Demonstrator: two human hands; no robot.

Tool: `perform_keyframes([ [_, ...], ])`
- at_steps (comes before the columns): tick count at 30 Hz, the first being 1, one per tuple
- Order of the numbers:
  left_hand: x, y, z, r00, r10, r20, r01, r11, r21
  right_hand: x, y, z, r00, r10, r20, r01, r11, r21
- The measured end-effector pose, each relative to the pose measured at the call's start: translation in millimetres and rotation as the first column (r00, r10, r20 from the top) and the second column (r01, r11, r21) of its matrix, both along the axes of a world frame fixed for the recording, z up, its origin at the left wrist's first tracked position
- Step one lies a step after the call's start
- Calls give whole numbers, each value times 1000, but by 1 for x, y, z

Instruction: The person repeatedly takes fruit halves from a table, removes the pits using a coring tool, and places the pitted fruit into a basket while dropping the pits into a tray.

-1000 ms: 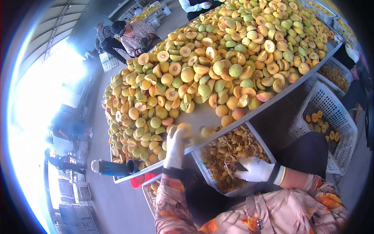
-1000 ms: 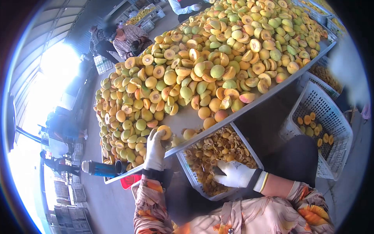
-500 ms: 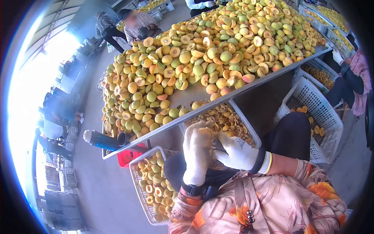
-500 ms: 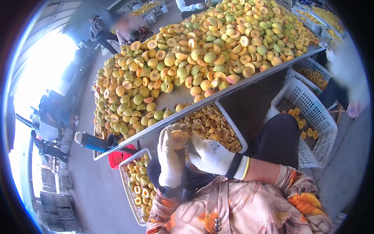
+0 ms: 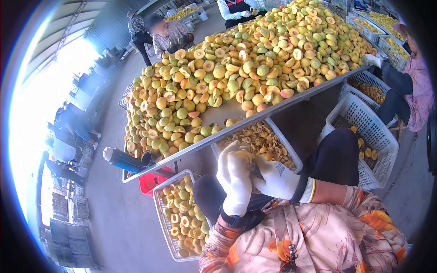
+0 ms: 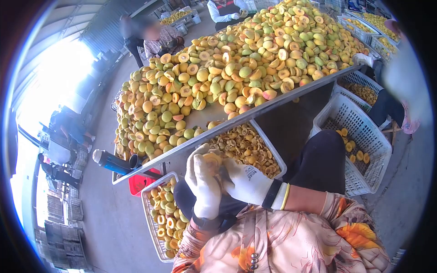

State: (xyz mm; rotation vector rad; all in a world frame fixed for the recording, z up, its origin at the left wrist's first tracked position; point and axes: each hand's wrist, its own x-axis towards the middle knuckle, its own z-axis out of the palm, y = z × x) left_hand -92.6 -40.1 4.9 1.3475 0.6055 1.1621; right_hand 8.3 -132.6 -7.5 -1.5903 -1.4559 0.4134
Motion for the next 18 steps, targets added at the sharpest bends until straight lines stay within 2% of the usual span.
perform_keyframes([
  [2,-1,-2,6,999,36,-29,-33,996,87,-4,5,-6,996,27,-89,-25,999,22],
  [5,-2,3,7,998,51,-27,-44,976,211,-10,11,-16,991,65,-118,-50,991,122],
  [9,0,10,6,1000,18,-21,-15,986,164,-6,31,-56,980,184,-71,-165,961,221],
  [11,1,13,5,999,9,-54,0,987,159,-5,38,-72,960,257,-107,-223,940,256],
  [12,1,13,8,998,-17,-60,23,994,108,-5,37,-70,950,284,-130,-243,933,266],
  [14,4,16,18,996,-72,-61,73,997,9,4,22,-13,939,293,-183,-242,936,255],
  [16,4,23,25,987,-144,-66,147,988,45,10,22,-5,868,371,-329,-320,926,200],
  [18,3,23,26,978,-194,-75,196,980,19,17,16,8,724,382,-575,-454,891,20],
])
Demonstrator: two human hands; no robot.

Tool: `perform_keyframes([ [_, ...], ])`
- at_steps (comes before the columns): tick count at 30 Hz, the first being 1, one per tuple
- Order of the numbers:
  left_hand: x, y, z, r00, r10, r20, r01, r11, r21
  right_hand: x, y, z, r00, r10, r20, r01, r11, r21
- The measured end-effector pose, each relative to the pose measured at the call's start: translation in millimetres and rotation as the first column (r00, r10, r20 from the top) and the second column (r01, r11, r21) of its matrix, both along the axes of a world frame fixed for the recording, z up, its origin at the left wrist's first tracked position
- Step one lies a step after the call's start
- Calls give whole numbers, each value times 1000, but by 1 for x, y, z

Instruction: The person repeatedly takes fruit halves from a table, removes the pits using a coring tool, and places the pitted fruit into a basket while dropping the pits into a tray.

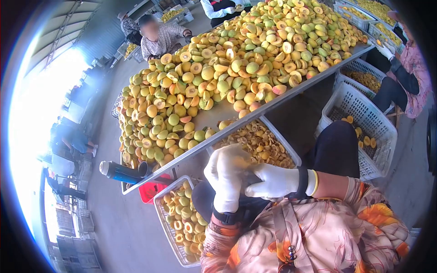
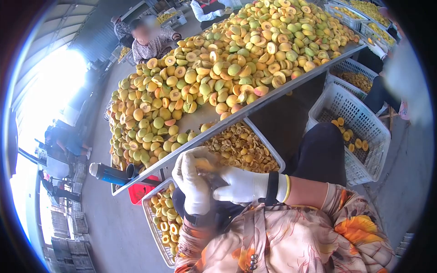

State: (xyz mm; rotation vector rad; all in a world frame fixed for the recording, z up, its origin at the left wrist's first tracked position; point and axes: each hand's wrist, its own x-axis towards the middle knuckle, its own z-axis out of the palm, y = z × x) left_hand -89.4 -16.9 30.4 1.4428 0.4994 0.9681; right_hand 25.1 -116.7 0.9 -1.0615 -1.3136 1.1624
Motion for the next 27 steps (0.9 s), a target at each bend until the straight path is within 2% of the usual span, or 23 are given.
perform_keyframes([
  [1,2,1,1,1000,-15,-7,14,999,-35,10,-4,21,988,100,-114,-122,971,-206],
  [2,4,2,1,1000,-28,-10,27,997,-68,13,-5,22,972,129,-197,-181,944,-274],
  [3,6,5,-2,1000,-26,-12,26,999,-27,15,-6,24,950,144,-278,-238,910,-340],
  [6,12,9,-10,999,-3,-35,5,998,64,26,0,5,862,221,-456,-392,861,-324],
  [9,16,9,-14,996,46,-76,-35,988,147,27,8,-9,965,235,-119,-259,928,-269],
  [12,10,17,-20,996,-74,-39,78,990,113,23,9,-9,941,238,-243,-306,903,-300],
  [15,13,16,-23,996,-88,-18,88,996,12,34,12,-6,676,294,-676,-620,723,-305],
  [16,10,19,-25,995,-96,-33,96,995,-17,35,14,-9,610,355,-709,-680,694,-237],
  [17,9,22,-26,994,-83,74,103,940,-325,36,17,-14,539,411,-736,-734,658,-170],
  [18,8,25,-28,984,-33,177,134,791,-597,36,19,-17,463,462,-756,-782,615,-103],
  [19,4,36,-44,995,102,-12,-101,950,-297,37,19,-12,500,457,-735,-775,616,-144],
  [20,-14,46,-52,961,191,-200,-148,966,211,39,20,-10,604,401,-689,-714,657,-242],
  [21,-29,55,-52,854,461,-242,-199,719,665,42,21,-10,697,341,-631,-640,694,-330],
  [22,-56,65,-56,934,277,-227,-244,956,166,46,21,-13,778,280,-563,-556,723,-410],
  [23,-83,76,-59,956,285,-65,-287,877,-386,52,22,-33,916,256,-310,-386,778,-495],
  [24,-109,78,-52,913,339,-228,-399,861,-315,53,24,-24,969,239,68,-163,819,-551],
  [25,-143,87,-63,826,459,-328,-532,827,-183,59,23,-73,879,202,432,1,905,-424],
  [26,-199,115,-108,726,529,-439,-579,815,23,62,21,-64,846,237,478,57,850,-523],
  [27,-229,125,-118,667,547,-506,-608,792,54,65,17,-80,828,200,524,72,889,-453],
])
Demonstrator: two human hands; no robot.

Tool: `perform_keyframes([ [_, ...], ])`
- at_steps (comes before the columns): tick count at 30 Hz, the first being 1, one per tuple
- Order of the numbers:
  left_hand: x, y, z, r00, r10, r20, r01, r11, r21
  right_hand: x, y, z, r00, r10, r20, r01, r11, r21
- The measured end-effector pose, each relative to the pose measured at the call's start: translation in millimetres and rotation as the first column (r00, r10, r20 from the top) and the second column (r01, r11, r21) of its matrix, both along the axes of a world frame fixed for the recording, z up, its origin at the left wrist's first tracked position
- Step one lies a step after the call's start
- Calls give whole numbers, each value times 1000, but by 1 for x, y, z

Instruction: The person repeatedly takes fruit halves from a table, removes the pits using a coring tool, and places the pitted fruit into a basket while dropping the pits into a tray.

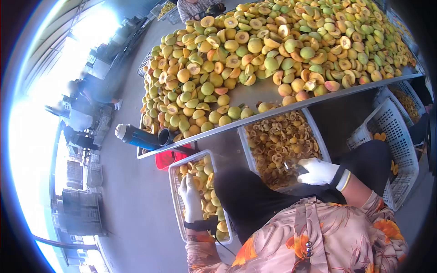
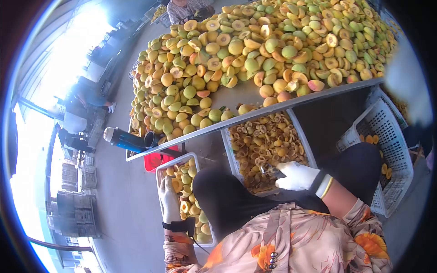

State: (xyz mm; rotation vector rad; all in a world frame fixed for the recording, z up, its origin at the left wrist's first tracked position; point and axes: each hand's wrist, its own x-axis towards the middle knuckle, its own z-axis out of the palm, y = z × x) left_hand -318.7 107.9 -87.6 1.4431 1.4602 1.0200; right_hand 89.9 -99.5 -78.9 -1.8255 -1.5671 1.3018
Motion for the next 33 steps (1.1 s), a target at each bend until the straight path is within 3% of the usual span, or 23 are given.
perform_keyframes([
  [1,-28,9,-10,996,37,-76,-38,999,-18,2,-5,-17,999,-3,37,0,997,81],
  [3,-68,28,-21,988,153,-1,-146,944,-294,2,-1,-34,995,24,97,-20,999,-42],
  [4,-103,48,-46,993,76,-91,-100,947,-305,2,-1,-44,996,21,86,-22,1000,12],
  [8,-85,82,-43,957,253,-144,-277,943,-183,2,12,-26,997,-11,71,15,999,-46],
  [11,-40,114,-37,990,89,-108,-95,994,-57,7,16,-36,999,-26,46,30,994,-106],
  [14,39,135,-21,920,14,-392,55,985,165,8,21,-43,998,-26,53,31,995,-90],
  [15,65,141,-15,894,-9,-448,140,956,259,9,24,-44,998,-24,57,28,996,-79],
  [17,108,159,-6,790,-31,-612,411,767,492,9,27,-46,998,-37,42,41,994,-105],
  [19,160,161,11,775,-126,-619,421,834,358,10,30,-40,999,-22,35,25,995,-97],
  [21,188,185,-8,671,-120,-732,533,764,363,10,30,-51,998,14,60,-13,1000,-27],
  [23,213,188,-6,423,-152,-893,636,752,174,11,36,-40,999,39,8,-37,987,-156],
  [24,225,192,-10,387,-199,-900,609,788,88,11,32,-53,999,41,11,-40,996,-79],
  [25,230,196,-14,354,-244,-903,567,823,0,9,36,-36,999,14,-39,-18,992,-123],
  [27,233,194,-12,316,-200,-927,584,812,24,8,31,-54,999,42,25,-45,994,104],
  [28,233,194,-15,280,-184,-942,600,800,22,5,41,-29,997,-3,-75,-10,987,-163],
  [31,236,187,-20,220,-81,-972,630,773,79,6,36,-45,999,21,44,-19,999,-49],
  [32,237,179,-19,295,-47,-954,610,778,150,4,35,-45,1000,-24,15,22,995,102],
  [33,239,166,-5,380,8,-925,608,751,256,5,34,-52,998,-69,-9,70,989,132],
])
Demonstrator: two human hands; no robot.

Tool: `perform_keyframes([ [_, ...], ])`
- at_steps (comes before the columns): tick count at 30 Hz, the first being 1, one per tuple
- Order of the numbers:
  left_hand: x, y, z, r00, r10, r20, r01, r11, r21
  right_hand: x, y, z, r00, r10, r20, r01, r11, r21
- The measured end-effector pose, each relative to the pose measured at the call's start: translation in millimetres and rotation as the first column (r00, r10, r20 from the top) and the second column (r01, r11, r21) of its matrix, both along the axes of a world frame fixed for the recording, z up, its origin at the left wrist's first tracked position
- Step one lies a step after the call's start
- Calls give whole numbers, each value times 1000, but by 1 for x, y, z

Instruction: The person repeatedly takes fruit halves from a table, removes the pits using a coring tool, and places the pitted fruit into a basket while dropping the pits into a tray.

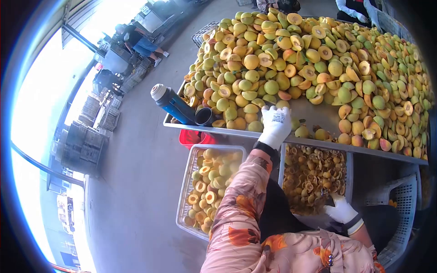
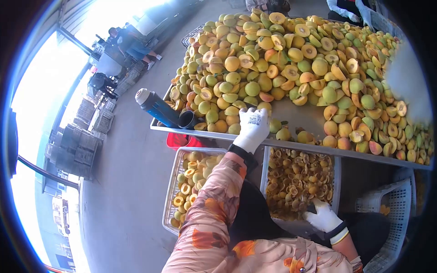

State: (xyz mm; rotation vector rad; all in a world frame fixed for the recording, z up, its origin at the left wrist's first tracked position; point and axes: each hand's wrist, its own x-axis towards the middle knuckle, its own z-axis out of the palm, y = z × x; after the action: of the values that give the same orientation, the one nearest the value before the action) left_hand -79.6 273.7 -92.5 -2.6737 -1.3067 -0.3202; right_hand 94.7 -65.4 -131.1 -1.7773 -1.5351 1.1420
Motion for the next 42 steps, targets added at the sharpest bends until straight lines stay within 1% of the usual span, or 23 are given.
perform_keyframes([
  [2,-2,-39,32,938,-125,322,157,985,-75,6,-8,-16,993,-101,-56,104,993,50],
  [4,-4,-79,50,751,-270,602,406,909,-98,4,-4,6,925,-279,-258,249,958,-143],
  [6,-10,-119,66,671,-399,624,590,798,-124,-14,1,55,617,-491,-615,423,866,-267],
  [8,-17,-162,75,603,-475,641,671,737,-84,-25,2,86,375,-510,-774,470,824,-316],
  [10,-20,-192,75,548,-498,672,743,658,-119,-33,-1,105,424,-478,-769,518,825,-227],
  [12,-28,-218,74,562,-477,676,732,668,-136,-33,-8,98,437,-421,-795,471,860,-197],
  [14,-36,-238,64,480,-164,862,763,563,-318,-36,-18,95,507,-372,-777,480,871,-103],
  [15,-37,-247,61,363,76,929,822,442,-357,-37,-23,96,539,-367,-758,477,875,-84],
  [16,-41,-255,56,371,357,858,822,303,-482,-40,-26,101,553,-343,-759,457,887,-68],
  [18,-30,-273,53,195,705,682,878,185,-442,-46,-34,108,615,-329,-717,434,900,-42],
  [20,-15,-282,44,209,647,734,844,259,-469,-54,-37,106,652,-327,-684,428,903,-23],
  [21,-16,-283,43,348,292,891,717,530,-454,-56,-38,106,671,-325,-666,425,905,-13],
  [22,-17,-284,41,524,-77,848,590,751,-296,-57,-43,108,795,-304,-525,422,899,118],
  [24,-20,-283,36,491,68,868,586,712,-387,-58,-53,109,939,-295,-177,341,868,361],
  [25,-20,-285,36,425,218,878,601,658,-454,-59,-58,108,953,-304,12,265,849,458],
  [27,-18,-292,50,207,578,790,663,511,-548,-64,-66,106,973,-211,93,157,901,405],
  [28,-16,-296,58,76,754,653,715,415,-562,-66,-69,106,978,-162,130,102,921,376],
  [29,-17,-297,56,56,677,734,691,504,-517,-71,-71,108,987,-134,88,92,921,379],
  [32,-23,-306,65,43,546,836,680,598,-425,-78,-68,97,995,-103,-15,98,883,459],
  [33,-19,-309,67,-37,550,834,699,611,-372,-80,-65,94,998,-67,8,56,882,468],
  [36,-23,-316,82,-1,499,867,624,678,-389,-85,-60,92,992,-15,-125,66,908,414],
  [39,-26,-311,78,40,398,916,587,733,-344,-86,-55,90,973,105,-207,5,884,468],
  [42,-26,-309,83,88,381,920,568,740,-361,-81,-48,85,954,240,-180,-81,784,616],
])
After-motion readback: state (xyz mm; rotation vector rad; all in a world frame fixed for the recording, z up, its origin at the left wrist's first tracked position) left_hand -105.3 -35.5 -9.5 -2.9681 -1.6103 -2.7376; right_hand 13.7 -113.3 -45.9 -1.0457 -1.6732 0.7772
